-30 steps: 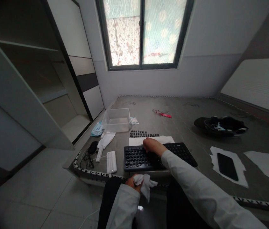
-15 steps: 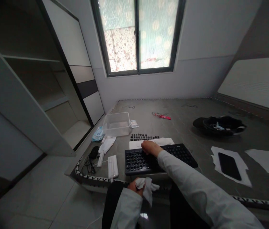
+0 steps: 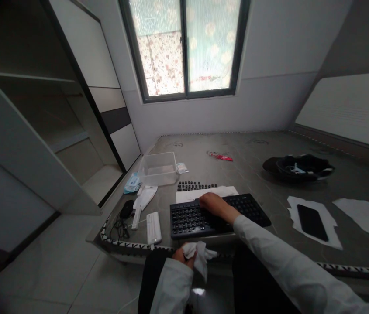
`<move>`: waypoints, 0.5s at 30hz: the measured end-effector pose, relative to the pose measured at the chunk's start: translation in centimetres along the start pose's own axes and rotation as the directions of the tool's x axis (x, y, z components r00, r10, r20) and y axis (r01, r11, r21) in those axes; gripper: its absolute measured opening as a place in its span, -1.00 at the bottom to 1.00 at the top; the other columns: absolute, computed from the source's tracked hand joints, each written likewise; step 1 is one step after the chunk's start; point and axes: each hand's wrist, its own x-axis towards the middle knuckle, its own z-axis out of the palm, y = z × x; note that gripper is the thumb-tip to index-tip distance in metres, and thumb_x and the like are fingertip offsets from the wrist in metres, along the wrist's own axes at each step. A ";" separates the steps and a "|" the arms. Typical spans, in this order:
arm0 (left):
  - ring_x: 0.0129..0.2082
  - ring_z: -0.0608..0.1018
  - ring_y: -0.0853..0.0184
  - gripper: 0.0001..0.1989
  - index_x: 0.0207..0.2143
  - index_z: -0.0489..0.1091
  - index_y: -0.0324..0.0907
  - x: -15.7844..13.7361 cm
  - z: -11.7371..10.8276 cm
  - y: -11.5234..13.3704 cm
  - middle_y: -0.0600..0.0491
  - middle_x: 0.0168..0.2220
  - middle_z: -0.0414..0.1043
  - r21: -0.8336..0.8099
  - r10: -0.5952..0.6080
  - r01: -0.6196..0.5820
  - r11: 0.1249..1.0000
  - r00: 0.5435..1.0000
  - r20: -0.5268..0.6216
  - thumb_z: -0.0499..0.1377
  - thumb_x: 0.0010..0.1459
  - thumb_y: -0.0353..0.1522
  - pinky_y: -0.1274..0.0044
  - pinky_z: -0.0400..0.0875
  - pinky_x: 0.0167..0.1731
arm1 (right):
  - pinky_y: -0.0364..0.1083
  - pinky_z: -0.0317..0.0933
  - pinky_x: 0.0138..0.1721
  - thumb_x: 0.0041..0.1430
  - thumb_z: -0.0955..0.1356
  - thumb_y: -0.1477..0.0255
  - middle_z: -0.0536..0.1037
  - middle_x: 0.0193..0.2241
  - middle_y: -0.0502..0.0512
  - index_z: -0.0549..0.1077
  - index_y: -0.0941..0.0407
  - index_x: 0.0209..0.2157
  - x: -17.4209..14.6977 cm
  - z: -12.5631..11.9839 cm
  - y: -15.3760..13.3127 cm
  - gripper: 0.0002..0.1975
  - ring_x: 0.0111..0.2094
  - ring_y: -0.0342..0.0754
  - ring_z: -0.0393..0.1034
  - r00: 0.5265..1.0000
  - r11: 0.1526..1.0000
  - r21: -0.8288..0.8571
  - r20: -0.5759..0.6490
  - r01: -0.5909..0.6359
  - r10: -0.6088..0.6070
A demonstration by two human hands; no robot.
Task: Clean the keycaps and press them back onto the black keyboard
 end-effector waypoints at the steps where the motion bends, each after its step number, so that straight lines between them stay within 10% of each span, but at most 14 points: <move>1: -0.08 0.65 -0.04 -0.65 -0.18 0.57 -0.20 0.0 0.0 0.1 -0.17 -0.15 0.68 -0.002 -0.006 0.006 1.000 1.000 0.001 0.21 0.04 -0.19 0.31 0.51 -0.06 | -0.14 0.21 -0.18 0.19 0.31 0.50 0.68 -0.25 0.19 0.62 0.13 -0.28 0.0 0.4 0.0 -0.79 -0.18 0.03 0.54 1.000 1.000 0.002 0.016 0.013 -0.013; 7: -0.13 0.65 -0.05 -0.65 -0.22 0.59 -0.14 -0.2 0.0 0.8 -0.11 -0.20 0.70 -0.002 -0.007 0.007 1.000 0.999 0.035 0.21 0.02 -0.15 0.34 0.51 -0.12 | -0.15 0.21 -0.17 0.23 0.32 0.40 0.68 -0.22 0.15 0.61 0.10 -0.22 2.7 0.2 2.8 -0.78 -0.20 0.00 0.53 0.995 0.999 0.046 -0.101 0.028 -0.023; 15: -0.26 0.67 0.01 -0.56 -0.24 0.59 -0.19 0.6 1.3 -1.3 -0.12 -0.30 0.69 -0.018 -0.017 0.018 1.000 0.998 0.057 0.17 0.05 -0.05 0.36 0.53 -0.24 | -0.11 0.26 -0.18 0.28 0.30 0.29 0.67 -0.11 0.21 0.58 0.07 -0.07 12.4 0.2 11.0 -0.70 -0.13 0.04 0.54 0.956 0.955 -0.047 -0.032 -0.291 0.290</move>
